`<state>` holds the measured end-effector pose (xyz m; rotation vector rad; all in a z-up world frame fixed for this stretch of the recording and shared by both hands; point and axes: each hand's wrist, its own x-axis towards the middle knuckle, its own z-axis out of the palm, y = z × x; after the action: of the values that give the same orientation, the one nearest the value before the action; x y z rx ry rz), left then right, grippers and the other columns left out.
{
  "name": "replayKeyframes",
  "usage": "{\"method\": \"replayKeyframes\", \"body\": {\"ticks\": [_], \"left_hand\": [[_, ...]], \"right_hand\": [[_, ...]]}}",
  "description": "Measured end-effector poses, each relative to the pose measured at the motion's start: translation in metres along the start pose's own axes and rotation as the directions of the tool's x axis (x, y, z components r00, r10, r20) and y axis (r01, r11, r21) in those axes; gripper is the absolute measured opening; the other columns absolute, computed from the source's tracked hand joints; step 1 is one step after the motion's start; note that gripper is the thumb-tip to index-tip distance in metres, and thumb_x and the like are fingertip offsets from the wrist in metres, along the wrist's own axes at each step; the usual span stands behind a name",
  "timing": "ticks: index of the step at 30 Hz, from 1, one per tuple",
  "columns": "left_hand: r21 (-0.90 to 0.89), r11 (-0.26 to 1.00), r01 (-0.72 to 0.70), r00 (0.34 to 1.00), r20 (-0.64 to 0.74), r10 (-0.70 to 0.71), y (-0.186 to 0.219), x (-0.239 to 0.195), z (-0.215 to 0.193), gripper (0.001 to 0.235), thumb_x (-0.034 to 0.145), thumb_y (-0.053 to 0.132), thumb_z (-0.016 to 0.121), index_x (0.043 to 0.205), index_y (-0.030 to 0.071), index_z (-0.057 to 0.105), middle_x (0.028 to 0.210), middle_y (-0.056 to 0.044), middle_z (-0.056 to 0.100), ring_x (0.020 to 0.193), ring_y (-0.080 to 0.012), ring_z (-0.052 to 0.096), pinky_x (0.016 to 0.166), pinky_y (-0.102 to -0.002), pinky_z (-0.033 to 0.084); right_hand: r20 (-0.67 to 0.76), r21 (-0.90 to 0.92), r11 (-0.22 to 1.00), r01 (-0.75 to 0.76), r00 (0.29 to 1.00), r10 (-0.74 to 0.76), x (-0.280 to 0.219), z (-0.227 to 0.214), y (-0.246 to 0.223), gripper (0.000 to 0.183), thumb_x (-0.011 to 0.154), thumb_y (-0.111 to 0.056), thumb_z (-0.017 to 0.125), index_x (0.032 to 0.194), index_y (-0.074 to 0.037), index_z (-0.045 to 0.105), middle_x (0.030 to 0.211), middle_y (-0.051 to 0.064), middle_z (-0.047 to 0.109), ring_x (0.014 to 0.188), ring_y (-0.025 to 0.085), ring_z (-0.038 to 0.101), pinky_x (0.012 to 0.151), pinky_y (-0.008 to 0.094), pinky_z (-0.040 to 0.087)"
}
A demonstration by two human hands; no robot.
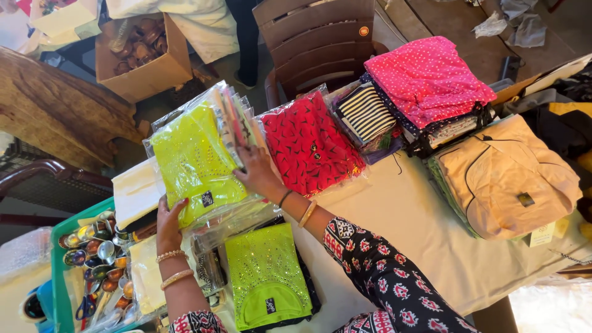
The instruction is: The person places various folded garments, including a red patterned shirt and a lime green embellished top, into clear plastic bags. They smooth the items inside the bags and arrange the packaged clothes on a table alongside other stacks of clothing.
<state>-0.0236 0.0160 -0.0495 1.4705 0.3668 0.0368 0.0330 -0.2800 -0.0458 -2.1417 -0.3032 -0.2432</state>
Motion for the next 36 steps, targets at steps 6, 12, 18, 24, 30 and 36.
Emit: {"method": "replayKeyframes", "body": {"ticks": [6,12,18,24,30,36], "left_hand": [[0.002,1.0,0.005,0.999,-0.035,-0.005,-0.003,0.003,-0.005,0.089,0.085,0.008,0.076,0.16,-0.005,0.029,0.135,-0.018,0.061,0.108,-0.0222,0.07,0.078,-0.033,0.063],[-0.042,0.999,-0.018,1.0,0.001,0.018,-0.006,0.005,-0.007,0.074,0.087,0.008,0.076,0.151,-0.007,0.042,0.126,-0.015,0.065,0.103,-0.0211,0.069,0.078,-0.032,0.061],[-0.028,1.0,-0.005,1.0,-0.003,0.004,-0.003,0.006,-0.003,0.063,0.088,0.006,0.072,0.144,-0.001,0.046,0.119,-0.013,0.068,0.098,-0.02,0.071,0.079,-0.032,0.061],[-0.097,0.995,0.033,0.999,0.007,-0.032,-0.014,0.005,-0.015,0.055,0.089,0.006,0.069,0.14,0.0,0.051,0.118,-0.013,0.068,0.096,-0.0212,0.072,0.078,-0.034,0.062],[-0.068,0.997,0.043,0.999,-0.01,-0.043,-0.009,0.008,-0.011,0.055,0.089,0.009,0.07,0.14,0.0,0.05,0.117,-0.013,0.069,0.095,-0.0217,0.072,0.076,-0.035,0.062],[-0.095,0.988,0.119,0.993,-0.007,-0.12,0.003,-0.007,0.0,0.051,0.088,0.009,0.066,0.137,0.004,0.053,0.112,-0.01,0.069,0.087,-0.0235,0.07,0.066,-0.042,0.062]], "right_hand": [[0.017,-0.005,0.999,0.033,0.999,-0.033,-0.007,-0.01,-0.017,0.065,0.088,-0.026,0.074,0.145,-0.005,0.049,0.128,0.03,0.049,0.114,0.046,0.052,0.1,0.051,0.045],[0.171,0.294,0.911,-0.29,0.953,0.249,0.002,-0.02,-0.011,0.083,0.078,-0.041,0.076,0.149,-0.012,0.044,0.13,0.028,0.043,0.113,0.044,0.059,0.098,0.048,0.051],[0.008,0.167,0.986,-0.014,1.0,0.013,0.001,0.016,0.023,0.08,0.08,-0.046,0.077,0.146,-0.014,0.047,0.139,0.016,0.056,0.133,0.04,0.055,0.109,0.05,0.042],[0.079,-0.056,0.997,-0.044,0.996,0.049,-0.005,-0.016,-0.033,0.076,0.08,-0.041,0.079,0.143,-0.011,0.05,0.144,0.016,0.051,0.14,0.056,0.028,0.109,0.064,0.02],[0.021,0.111,0.992,-0.052,0.999,0.05,0.001,0.009,0.002,0.079,0.081,-0.041,0.077,0.145,-0.006,0.048,0.143,0.02,0.052,0.136,0.052,0.038,0.12,0.055,0.027],[0.049,0.124,0.984,0.125,0.99,-0.132,-0.006,0.002,-0.02,0.076,0.083,-0.028,0.073,0.148,0.0,0.046,0.13,0.02,0.057,0.121,0.043,0.052,0.108,0.05,0.043]]}}
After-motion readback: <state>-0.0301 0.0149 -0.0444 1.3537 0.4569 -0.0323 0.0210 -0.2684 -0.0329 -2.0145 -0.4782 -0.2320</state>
